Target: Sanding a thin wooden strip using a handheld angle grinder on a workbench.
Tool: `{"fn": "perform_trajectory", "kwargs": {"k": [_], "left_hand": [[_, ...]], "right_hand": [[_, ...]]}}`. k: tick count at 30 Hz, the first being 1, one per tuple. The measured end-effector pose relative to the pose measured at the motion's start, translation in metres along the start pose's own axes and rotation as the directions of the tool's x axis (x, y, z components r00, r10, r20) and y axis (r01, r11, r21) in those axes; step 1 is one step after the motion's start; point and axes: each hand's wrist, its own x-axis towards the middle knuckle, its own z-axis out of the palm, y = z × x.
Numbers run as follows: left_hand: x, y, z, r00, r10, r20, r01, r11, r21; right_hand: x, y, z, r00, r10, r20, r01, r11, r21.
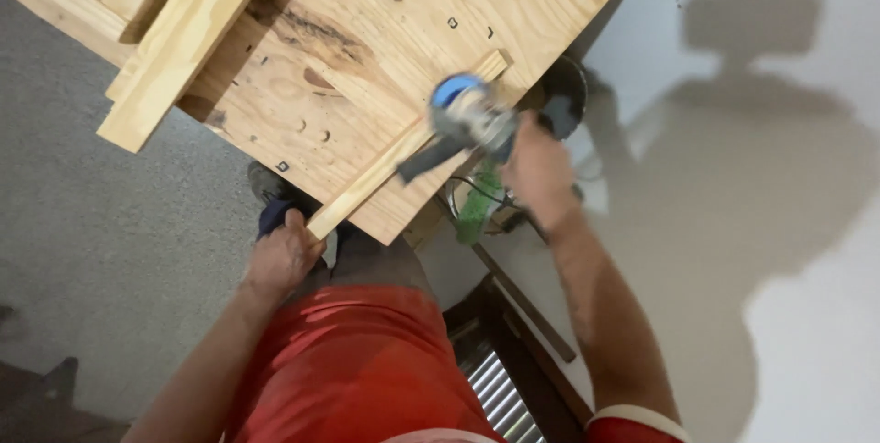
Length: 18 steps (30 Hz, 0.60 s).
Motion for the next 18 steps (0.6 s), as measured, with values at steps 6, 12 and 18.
{"fn": "perform_trajectory", "kwargs": {"k": [6, 12, 18], "left_hand": [[0.002, -0.004, -0.003, 1.000, 0.028, -0.006, -0.028, 1.000, 0.013], [-0.002, -0.002, 0.000, 1.000, 0.008, 0.005, -0.008, 0.999, -0.033], [0.006, -0.003, 0.008, 0.999, -0.018, -0.030, 0.018, 1.000, -0.007]], "right_hand": [[-0.005, 0.005, 0.001, 0.997, 0.035, -0.066, -0.035, 0.999, 0.014], [-0.014, 0.002, 0.036, 0.994, -0.107, -0.014, 0.107, 0.994, -0.011], [0.018, 0.042, -0.003, 0.985, 0.089, -0.147, -0.075, 0.992, 0.102]]}}
